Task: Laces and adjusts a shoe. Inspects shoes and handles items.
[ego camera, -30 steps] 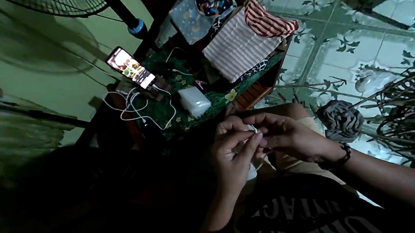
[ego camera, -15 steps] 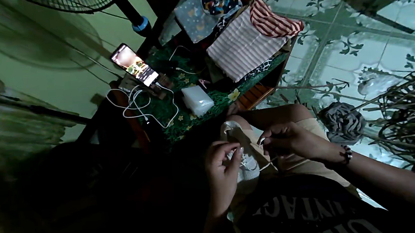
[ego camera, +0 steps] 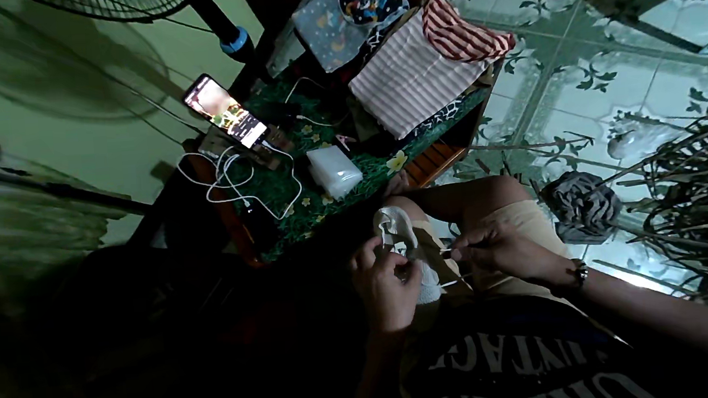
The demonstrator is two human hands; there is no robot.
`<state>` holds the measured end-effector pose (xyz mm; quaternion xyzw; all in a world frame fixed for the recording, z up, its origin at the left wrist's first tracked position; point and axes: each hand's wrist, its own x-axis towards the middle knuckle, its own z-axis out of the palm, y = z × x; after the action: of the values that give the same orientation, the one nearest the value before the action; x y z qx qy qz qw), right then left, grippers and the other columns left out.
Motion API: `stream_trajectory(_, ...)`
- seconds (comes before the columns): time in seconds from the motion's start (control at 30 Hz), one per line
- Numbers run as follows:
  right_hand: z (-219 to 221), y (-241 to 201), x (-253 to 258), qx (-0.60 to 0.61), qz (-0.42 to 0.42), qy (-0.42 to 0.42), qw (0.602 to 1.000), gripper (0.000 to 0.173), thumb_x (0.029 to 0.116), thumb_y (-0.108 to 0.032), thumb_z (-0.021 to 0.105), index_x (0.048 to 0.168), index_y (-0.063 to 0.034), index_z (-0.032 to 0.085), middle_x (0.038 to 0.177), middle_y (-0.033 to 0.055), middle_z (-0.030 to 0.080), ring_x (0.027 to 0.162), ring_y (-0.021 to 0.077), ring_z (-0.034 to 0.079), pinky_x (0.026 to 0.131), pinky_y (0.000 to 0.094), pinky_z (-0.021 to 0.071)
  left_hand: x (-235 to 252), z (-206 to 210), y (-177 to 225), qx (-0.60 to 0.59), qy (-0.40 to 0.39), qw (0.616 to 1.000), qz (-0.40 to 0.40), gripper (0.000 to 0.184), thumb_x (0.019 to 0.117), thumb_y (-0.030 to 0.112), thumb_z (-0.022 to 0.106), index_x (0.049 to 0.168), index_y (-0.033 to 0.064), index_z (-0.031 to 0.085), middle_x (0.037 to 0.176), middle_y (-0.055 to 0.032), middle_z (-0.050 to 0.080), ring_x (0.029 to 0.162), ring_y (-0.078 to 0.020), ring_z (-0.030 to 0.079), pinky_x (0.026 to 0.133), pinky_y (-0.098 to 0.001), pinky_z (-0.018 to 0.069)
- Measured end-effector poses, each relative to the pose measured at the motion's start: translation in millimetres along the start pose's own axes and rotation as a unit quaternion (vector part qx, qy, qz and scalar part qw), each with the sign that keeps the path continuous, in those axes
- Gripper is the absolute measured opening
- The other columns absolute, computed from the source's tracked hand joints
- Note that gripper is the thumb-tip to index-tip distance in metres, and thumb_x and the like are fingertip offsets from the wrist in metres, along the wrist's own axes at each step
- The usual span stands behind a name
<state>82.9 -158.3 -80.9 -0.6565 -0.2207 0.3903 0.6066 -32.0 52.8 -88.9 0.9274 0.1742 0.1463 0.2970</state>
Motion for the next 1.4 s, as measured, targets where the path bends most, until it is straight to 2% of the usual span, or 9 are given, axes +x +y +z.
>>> stream_trajectory(0.13,7.2,1.8,3.2,-0.028,-0.003,-0.010,1.000,0.016,0.0988,-0.016,0.066,0.106,-0.0056,0.076,0.086,-0.0068,0.070,0.072,-0.0059,0.058,0.067,0.0140,0.0492,3.9,-3.0,-2.7,-0.087,0.007,0.996,-0.001,0.013,0.0829,0.022,0.077,0.084,0.0087,0.074,0.128,-0.0158,0.064,0.123,-0.0332,0.056,0.103,-0.0497,0.0467)
stream_trajectory(0.3,11.9,6.5,8.6,-0.048,-0.028,-0.041,0.998,0.020,0.1010,-0.022,0.065,0.105,-0.0058,0.076,0.083,-0.0080,0.068,0.070,-0.0070,0.057,0.066,0.0132,0.0481,20.6,-21.8,-3.2,-0.003,-0.040,0.995,0.093,0.043,0.0943,0.024,0.069,0.135,0.0101,0.066,0.123,-0.0145,0.066,0.115,-0.0340,0.059,0.098,-0.0548,0.0475)
stream_trajectory(0.43,15.5,8.3,11.2,-0.032,-0.026,-0.043,0.998,0.018,0.1006,-0.020,0.065,0.105,-0.0051,0.076,0.085,-0.0069,0.069,0.071,-0.0063,0.057,0.067,0.0138,0.0483,38.7,-26.1,4.1,0.056,-0.164,0.981,0.084,0.052,0.0970,0.020,0.067,0.146,0.0109,0.056,0.111,-0.0076,0.074,0.107,-0.0292,0.066,0.098,-0.0532,0.0490)
stream_trajectory(0.53,18.4,7.6,13.3,-0.030,-0.029,-0.020,0.999,0.018,0.1000,-0.018,0.066,0.106,-0.0031,0.075,0.087,-0.0043,0.070,0.073,-0.0049,0.059,0.069,0.0148,0.0500,46.0,-25.7,8.1,0.030,-0.198,0.978,0.058,0.044,0.0962,0.010,0.065,0.140,0.0136,0.062,0.111,-0.0079,0.073,0.110,-0.0289,0.065,0.101,-0.0530,0.0479)
stream_trajectory(0.7,20.6,1.4,27.6,-0.035,-0.065,0.050,0.996,0.017,0.0999,-0.018,0.066,0.103,-0.0033,0.075,0.083,-0.0032,0.068,0.066,-0.0025,0.056,0.062,0.0155,0.0488,44.4,-36.6,-1.1,-0.205,-0.189,0.960,0.041,0.038,0.0955,0.004,0.062,0.133,0.0078,0.061,0.106,-0.0025,0.071,0.100,-0.0118,0.068,0.088,-0.0319,0.0577)
stream_trajectory(0.9,26.3,-4.9,49.9,-0.058,-0.065,-0.013,0.996,0.018,0.0995,-0.018,0.067,0.107,-0.0030,0.075,0.088,-0.0015,0.071,0.071,-0.0035,0.058,0.067,0.0157,0.0501,37.4,-40.4,-10.1,-0.290,-0.178,0.940,0.031,0.036,0.0952,-0.001,0.060,0.131,0.0005,0.057,0.104,-0.0071,0.070,0.098,-0.0156,0.068,0.089,-0.0332,0.0579)
stream_trajectory(1.03,22.1,-8.9,60.6,-0.060,-0.096,-0.049,0.992,0.018,0.0995,-0.016,0.068,0.110,-0.0036,0.075,0.088,-0.0015,0.071,0.065,-0.0039,0.056,0.060,0.0143,0.0482,36.4,-39.1,-11.6,-0.324,-0.175,0.930,0.021,0.032,0.0946,-0.001,0.060,0.127,-0.0006,0.057,0.104,-0.0087,0.070,0.098,-0.0178,0.068,0.088,-0.0346,0.0582)
stream_trajectory(1.2,16.8,-19.0,69.1,-0.097,-0.051,-0.114,0.987,0.017,0.1013,-0.015,0.064,0.108,-0.0014,0.072,0.079,-0.0009,0.065,0.061,-0.0018,0.052,0.057,0.0158,0.0463,34.0,-32.1,-10.8,-0.332,-0.146,0.932,0.017,0.030,0.0944,-0.002,0.060,0.124,-0.0018,0.057,0.105,-0.0096,0.071,0.098,-0.0183,0.069,0.087,-0.0346,0.0592)
stream_trajectory(1.4,13.3,-15.4,71.0,-0.117,-0.043,-0.109,0.986,0.016,0.1023,-0.014,0.062,0.103,-0.0013,0.071,0.079,0.0001,0.064,0.063,0.0004,0.054,0.061,0.0181,0.0473,13.8,-16.9,-7.9,-0.133,0.042,0.987,0.075,0.017,0.0871,0.022,0.077,0.096,0.0071,0.075,0.103,-0.0078,0.067,0.099,-0.0163,0.063,0.087,-0.0322,0.0551)
